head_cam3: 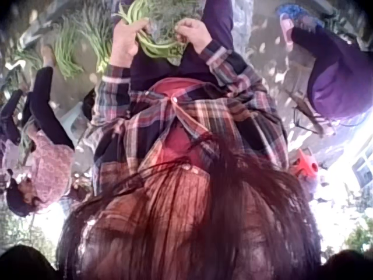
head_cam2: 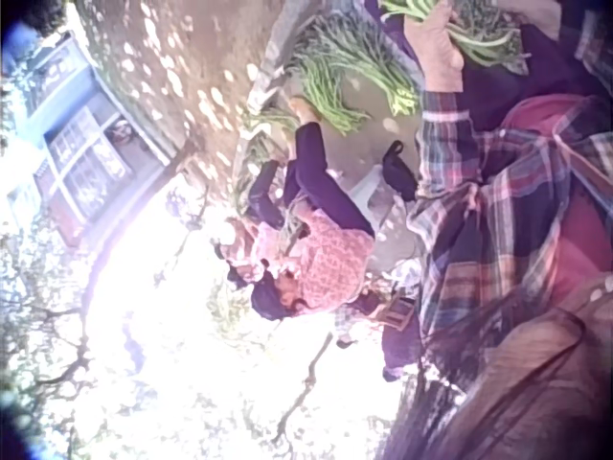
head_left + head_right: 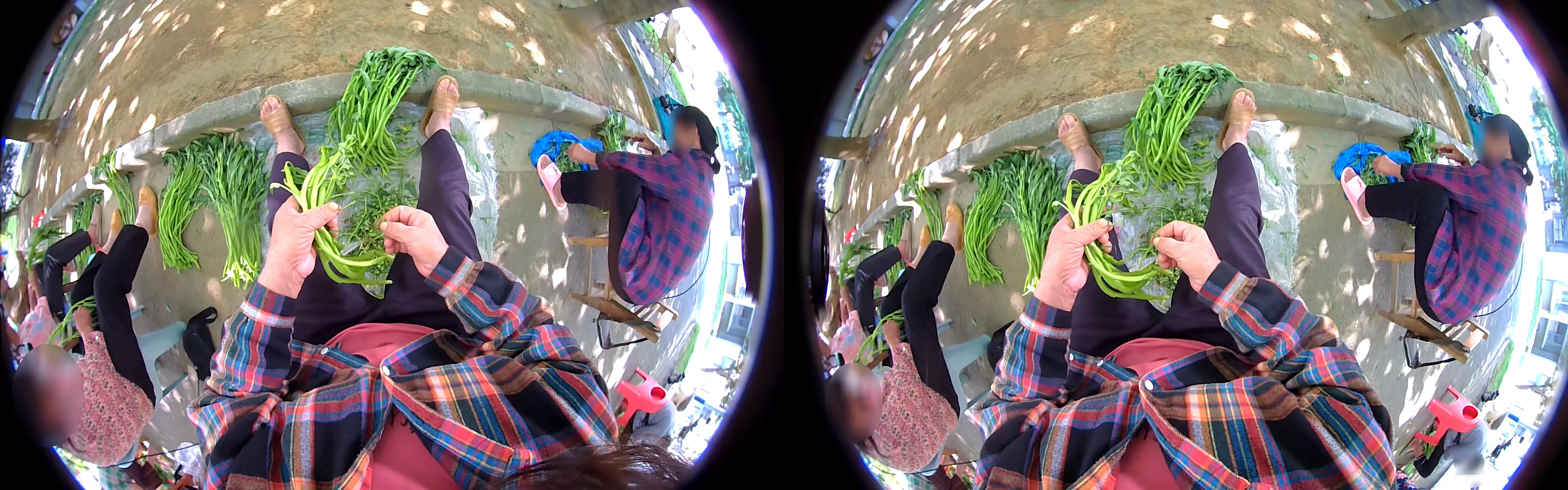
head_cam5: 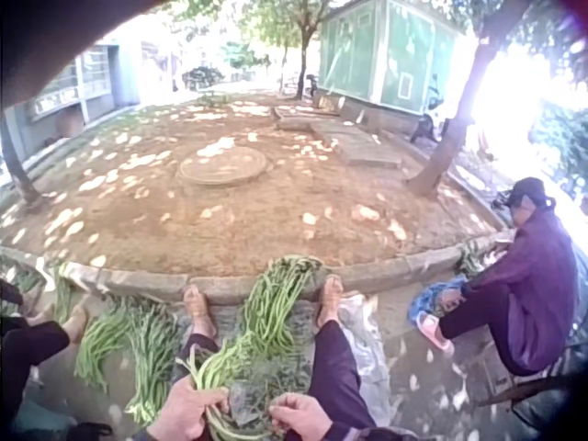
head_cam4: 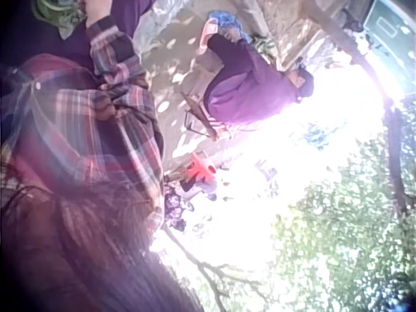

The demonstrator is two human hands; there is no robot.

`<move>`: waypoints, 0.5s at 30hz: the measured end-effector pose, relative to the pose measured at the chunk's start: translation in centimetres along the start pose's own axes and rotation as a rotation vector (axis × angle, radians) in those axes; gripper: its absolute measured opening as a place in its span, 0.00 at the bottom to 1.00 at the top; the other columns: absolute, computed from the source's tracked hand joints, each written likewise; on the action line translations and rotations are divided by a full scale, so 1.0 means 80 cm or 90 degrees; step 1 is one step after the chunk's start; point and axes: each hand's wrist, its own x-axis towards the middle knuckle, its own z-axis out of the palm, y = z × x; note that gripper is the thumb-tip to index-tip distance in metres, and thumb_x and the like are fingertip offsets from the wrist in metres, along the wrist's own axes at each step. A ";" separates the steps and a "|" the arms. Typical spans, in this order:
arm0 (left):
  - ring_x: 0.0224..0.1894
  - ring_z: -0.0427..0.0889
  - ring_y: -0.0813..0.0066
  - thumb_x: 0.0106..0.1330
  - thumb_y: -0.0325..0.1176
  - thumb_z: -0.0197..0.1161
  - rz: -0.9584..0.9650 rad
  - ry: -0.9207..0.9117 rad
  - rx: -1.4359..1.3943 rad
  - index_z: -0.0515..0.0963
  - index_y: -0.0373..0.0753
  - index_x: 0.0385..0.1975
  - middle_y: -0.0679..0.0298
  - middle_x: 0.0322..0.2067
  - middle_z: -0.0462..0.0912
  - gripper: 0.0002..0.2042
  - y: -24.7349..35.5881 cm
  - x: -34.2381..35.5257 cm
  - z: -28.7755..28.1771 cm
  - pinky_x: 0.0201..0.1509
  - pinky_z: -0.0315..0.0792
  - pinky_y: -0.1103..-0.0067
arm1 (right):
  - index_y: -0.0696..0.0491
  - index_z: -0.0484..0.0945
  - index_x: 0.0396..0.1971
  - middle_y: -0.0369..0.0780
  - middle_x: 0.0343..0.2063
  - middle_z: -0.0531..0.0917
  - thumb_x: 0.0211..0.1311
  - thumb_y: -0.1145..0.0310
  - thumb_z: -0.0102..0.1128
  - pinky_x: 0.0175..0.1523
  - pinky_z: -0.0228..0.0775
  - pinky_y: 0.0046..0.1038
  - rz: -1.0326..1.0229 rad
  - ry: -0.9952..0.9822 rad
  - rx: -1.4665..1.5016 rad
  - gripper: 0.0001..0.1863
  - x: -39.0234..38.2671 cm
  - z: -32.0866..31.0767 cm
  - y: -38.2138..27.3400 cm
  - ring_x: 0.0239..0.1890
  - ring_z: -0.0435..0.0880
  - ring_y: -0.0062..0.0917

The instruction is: The person sorts through bunches of long green beans by hand, removing small stems and leaves and placing the cleaned beans into a pile.

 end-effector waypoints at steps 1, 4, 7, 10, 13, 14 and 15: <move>0.22 0.75 0.80 0.57 0.23 0.61 0.006 -0.011 0.010 0.71 0.33 0.36 0.65 0.26 0.76 0.09 -0.001 0.001 -0.001 0.27 0.74 0.82 | 0.56 0.73 0.31 0.32 0.22 0.76 0.56 0.75 0.57 0.25 0.70 0.17 -0.001 0.004 -0.008 0.04 0.000 0.000 -0.001 0.20 0.75 0.14; 0.22 0.75 0.80 0.56 0.23 0.61 0.001 -0.010 0.010 0.71 0.34 0.36 0.65 0.26 0.77 0.09 -0.002 0.002 0.002 0.27 0.74 0.82 | 0.56 0.74 0.34 0.32 0.24 0.76 0.57 0.76 0.56 0.27 0.70 0.17 0.007 0.004 -0.023 0.05 0.000 0.001 -0.004 0.21 0.75 0.14; 0.22 0.75 0.80 0.56 0.22 0.62 0.009 -0.019 0.024 0.71 0.34 0.37 0.65 0.27 0.77 0.10 -0.006 0.004 0.001 0.26 0.73 0.82 | 0.56 0.74 0.37 0.32 0.25 0.76 0.58 0.76 0.55 0.30 0.70 0.17 0.028 -0.016 -0.023 0.07 -0.001 0.005 -0.007 0.23 0.75 0.14; 0.22 0.75 0.79 0.55 0.21 0.62 0.018 -0.014 0.046 0.71 0.34 0.38 0.64 0.27 0.77 0.12 -0.011 0.002 0.006 0.26 0.71 0.83 | 0.57 0.73 0.40 0.32 0.28 0.75 0.58 0.75 0.55 0.32 0.71 0.17 0.029 -0.042 -0.027 0.10 -0.002 0.009 -0.010 0.25 0.75 0.14; 0.23 0.73 0.80 0.54 0.19 0.61 0.019 -0.019 0.066 0.70 0.34 0.39 0.66 0.26 0.75 0.13 -0.017 0.001 0.011 0.27 0.69 0.84 | 0.57 0.72 0.43 0.32 0.31 0.75 0.59 0.74 0.55 0.34 0.72 0.18 0.034 -0.066 -0.047 0.12 -0.005 0.017 -0.018 0.27 0.75 0.14; 0.23 0.73 0.81 0.54 0.18 0.61 0.020 -0.019 0.075 0.69 0.33 0.39 0.67 0.26 0.74 0.14 -0.017 0.000 0.014 0.27 0.69 0.84 | 0.57 0.72 0.43 0.32 0.31 0.75 0.59 0.73 0.55 0.34 0.72 0.18 0.038 -0.081 -0.052 0.12 -0.005 0.019 -0.019 0.27 0.75 0.13; 0.24 0.72 0.81 0.54 0.18 0.61 0.022 -0.023 0.097 0.69 0.33 0.40 0.67 0.26 0.74 0.14 -0.018 0.000 0.014 0.28 0.69 0.84 | 0.57 0.72 0.43 0.32 0.31 0.75 0.59 0.73 0.55 0.34 0.72 0.18 0.042 -0.095 -0.058 0.12 -0.005 0.020 -0.020 0.27 0.75 0.13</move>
